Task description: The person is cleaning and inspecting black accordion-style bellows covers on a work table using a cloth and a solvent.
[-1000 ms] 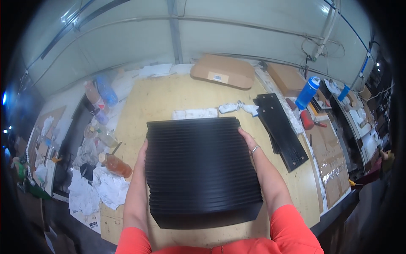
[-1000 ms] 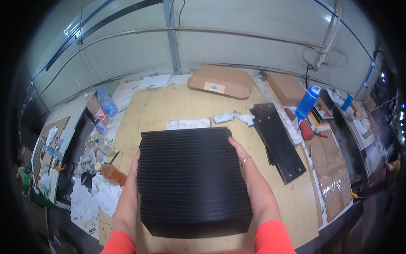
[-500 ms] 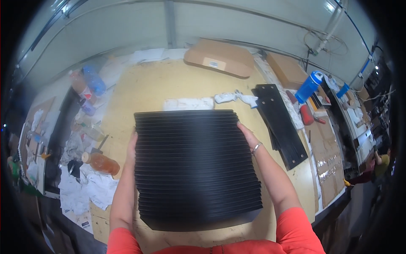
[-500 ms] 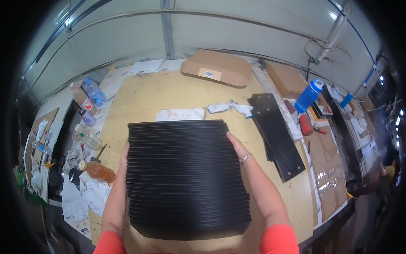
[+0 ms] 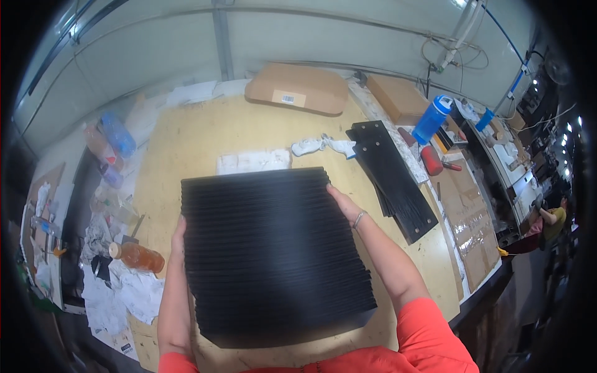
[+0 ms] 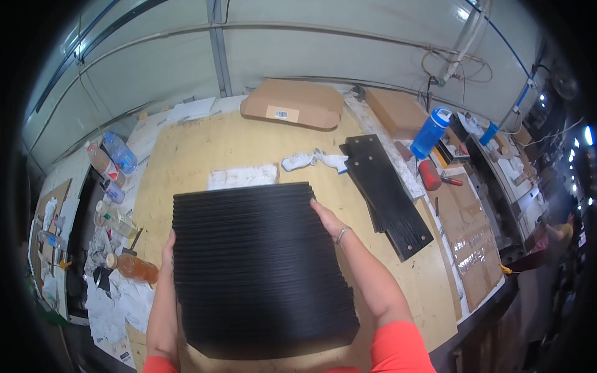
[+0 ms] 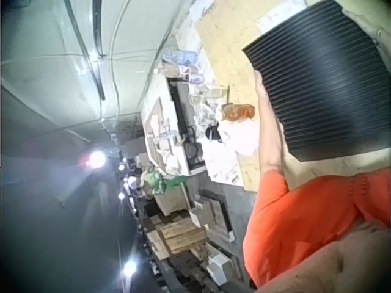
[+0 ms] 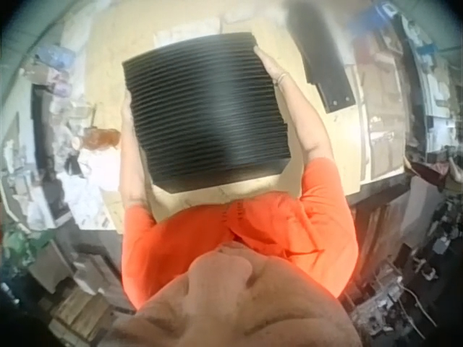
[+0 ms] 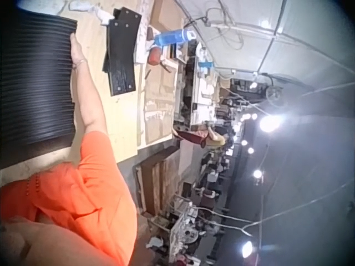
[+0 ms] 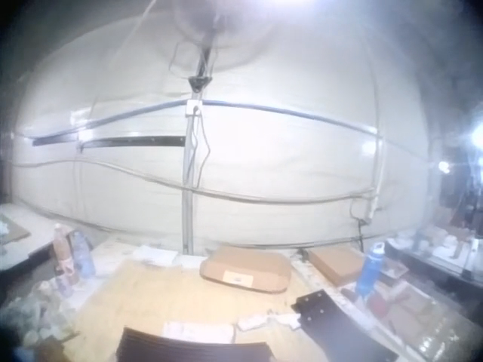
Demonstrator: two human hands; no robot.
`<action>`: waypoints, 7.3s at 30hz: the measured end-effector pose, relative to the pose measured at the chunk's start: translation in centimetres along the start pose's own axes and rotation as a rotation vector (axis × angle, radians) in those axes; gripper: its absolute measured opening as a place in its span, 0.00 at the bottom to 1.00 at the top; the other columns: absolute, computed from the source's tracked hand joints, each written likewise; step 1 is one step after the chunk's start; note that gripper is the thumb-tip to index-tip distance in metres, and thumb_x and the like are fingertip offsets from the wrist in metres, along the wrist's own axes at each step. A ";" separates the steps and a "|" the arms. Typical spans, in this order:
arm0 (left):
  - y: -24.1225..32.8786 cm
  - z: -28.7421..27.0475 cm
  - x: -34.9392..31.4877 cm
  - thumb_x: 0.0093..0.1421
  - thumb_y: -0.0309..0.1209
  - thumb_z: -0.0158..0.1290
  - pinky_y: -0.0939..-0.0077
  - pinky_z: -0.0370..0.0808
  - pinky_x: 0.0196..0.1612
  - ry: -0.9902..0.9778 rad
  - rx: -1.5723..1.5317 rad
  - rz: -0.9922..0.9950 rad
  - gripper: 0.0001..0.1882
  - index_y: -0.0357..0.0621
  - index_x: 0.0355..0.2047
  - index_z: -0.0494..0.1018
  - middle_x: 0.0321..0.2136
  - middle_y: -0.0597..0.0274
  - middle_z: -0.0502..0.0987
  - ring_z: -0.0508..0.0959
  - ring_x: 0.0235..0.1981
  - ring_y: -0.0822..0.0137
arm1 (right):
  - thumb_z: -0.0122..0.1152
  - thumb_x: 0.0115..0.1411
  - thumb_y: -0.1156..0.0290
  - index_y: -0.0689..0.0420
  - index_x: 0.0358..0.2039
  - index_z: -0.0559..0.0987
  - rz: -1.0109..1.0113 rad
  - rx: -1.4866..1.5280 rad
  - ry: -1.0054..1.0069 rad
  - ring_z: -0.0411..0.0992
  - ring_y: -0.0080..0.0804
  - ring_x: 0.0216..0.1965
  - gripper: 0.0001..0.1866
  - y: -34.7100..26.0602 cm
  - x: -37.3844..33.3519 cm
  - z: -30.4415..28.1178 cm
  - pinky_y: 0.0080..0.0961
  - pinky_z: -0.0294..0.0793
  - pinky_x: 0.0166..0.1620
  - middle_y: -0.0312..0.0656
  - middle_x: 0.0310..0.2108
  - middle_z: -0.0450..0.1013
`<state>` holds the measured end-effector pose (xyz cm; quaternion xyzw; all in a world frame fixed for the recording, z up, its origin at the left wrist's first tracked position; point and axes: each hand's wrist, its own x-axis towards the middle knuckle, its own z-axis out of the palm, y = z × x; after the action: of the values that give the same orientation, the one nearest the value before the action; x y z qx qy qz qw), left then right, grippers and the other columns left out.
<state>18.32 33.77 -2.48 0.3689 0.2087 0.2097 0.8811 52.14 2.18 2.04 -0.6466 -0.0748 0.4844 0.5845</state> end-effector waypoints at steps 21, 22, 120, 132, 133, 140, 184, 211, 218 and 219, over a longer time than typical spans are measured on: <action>2.3 4.3 -0.1 0.70 0.52 0.39 0.69 0.77 0.50 0.162 0.108 -0.054 0.30 0.40 0.58 0.68 0.52 0.53 0.75 0.77 0.48 0.62 | 0.38 0.68 0.39 0.59 0.66 0.61 -0.046 0.076 -0.020 0.57 0.38 0.67 0.39 2.6 0.8 -1.2 0.31 0.56 0.66 0.51 0.66 0.58; 2.1 4.3 -0.1 0.70 0.51 0.40 0.69 0.77 0.50 0.156 0.097 -0.052 0.29 0.40 0.58 0.68 0.51 0.53 0.75 0.77 0.48 0.62 | 0.38 0.68 0.40 0.59 0.66 0.62 -0.061 0.004 0.002 0.59 0.37 0.66 0.38 2.3 0.2 -1.1 0.30 0.57 0.65 0.51 0.65 0.60; -8.1 0.7 -34.4 0.53 0.28 0.60 0.63 0.76 0.46 -0.077 1.370 0.202 0.32 0.25 0.56 0.62 0.38 0.40 0.79 0.81 0.43 0.48 | 0.74 0.43 0.68 0.70 0.66 0.52 -0.377 -0.408 0.876 0.55 0.49 0.67 0.54 25.6 -29.7 9.9 0.31 0.53 0.68 0.60 0.65 0.56; -8.2 3.9 -41.7 0.55 0.32 0.60 0.62 0.69 0.24 0.187 1.639 0.060 0.14 0.31 0.32 0.74 0.15 0.49 0.72 0.73 0.15 0.54 | 0.70 0.45 0.67 0.68 0.57 0.69 -0.388 -0.613 0.701 0.64 0.49 0.55 0.38 31.5 -39.6 7.8 0.36 0.63 0.61 0.54 0.50 0.65; -8.4 4.1 -42.4 0.55 0.34 0.60 0.59 0.70 0.25 0.144 1.777 0.012 0.15 0.30 0.30 0.74 0.16 0.46 0.72 0.74 0.17 0.49 | 0.70 0.45 0.67 0.68 0.57 0.69 -0.320 -0.582 0.724 0.63 0.49 0.54 0.38 32.2 -40.1 7.9 0.37 0.63 0.61 0.54 0.50 0.64; -10.2 5.4 -40.9 0.56 0.39 0.59 0.52 0.73 0.33 0.145 2.041 0.003 0.17 0.33 0.25 0.74 0.25 0.43 0.76 0.77 0.27 0.42 | 0.69 0.43 0.65 0.66 0.54 0.72 -0.249 -0.747 0.768 0.61 0.46 0.49 0.36 31.6 -37.9 6.9 0.36 0.63 0.55 0.49 0.45 0.63; -36.3 38.5 -25.1 0.66 0.36 0.48 0.64 0.76 0.43 -0.454 0.403 -0.719 0.20 0.37 0.53 0.70 0.37 0.52 0.78 0.79 0.42 0.58 | 0.57 0.55 0.62 0.56 0.35 0.83 -0.270 -0.453 1.256 0.78 0.50 0.34 0.14 41.5 -55.5 -18.2 0.41 0.77 0.39 0.50 0.32 0.79; -50.4 53.5 -10.4 0.62 0.32 0.50 0.48 0.59 0.61 0.035 1.947 0.309 0.17 0.41 0.50 0.70 0.54 0.43 0.67 0.64 0.57 0.44 | 0.54 0.55 0.74 0.58 0.51 0.76 -0.605 -1.200 0.760 0.71 0.49 0.50 0.21 -11.4 -11.0 -71.3 0.40 0.70 0.55 0.50 0.46 0.75; -49.7 55.0 -9.6 0.57 0.25 0.50 0.48 0.62 0.55 0.020 1.917 0.451 0.13 0.38 0.43 0.70 0.47 0.43 0.70 0.67 0.50 0.43 | 0.52 0.56 0.72 0.47 0.45 0.82 -0.698 -1.141 0.869 0.72 0.47 0.49 0.17 -15.6 4.9 -73.3 0.39 0.72 0.53 0.45 0.45 0.76; -49.6 55.1 -9.4 0.56 0.25 0.50 0.48 0.62 0.54 0.005 1.922 0.458 0.14 0.37 0.43 0.70 0.47 0.43 0.70 0.67 0.49 0.43 | 0.52 0.56 0.72 0.47 0.45 0.82 -0.700 -1.145 0.862 0.72 0.47 0.49 0.17 -15.9 6.3 -73.3 0.39 0.72 0.53 0.45 0.45 0.76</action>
<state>50.00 -33.88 -1.76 0.9585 0.2159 0.1173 0.1447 115.20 -38.85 0.64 -0.9158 -0.2780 -0.1338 0.2572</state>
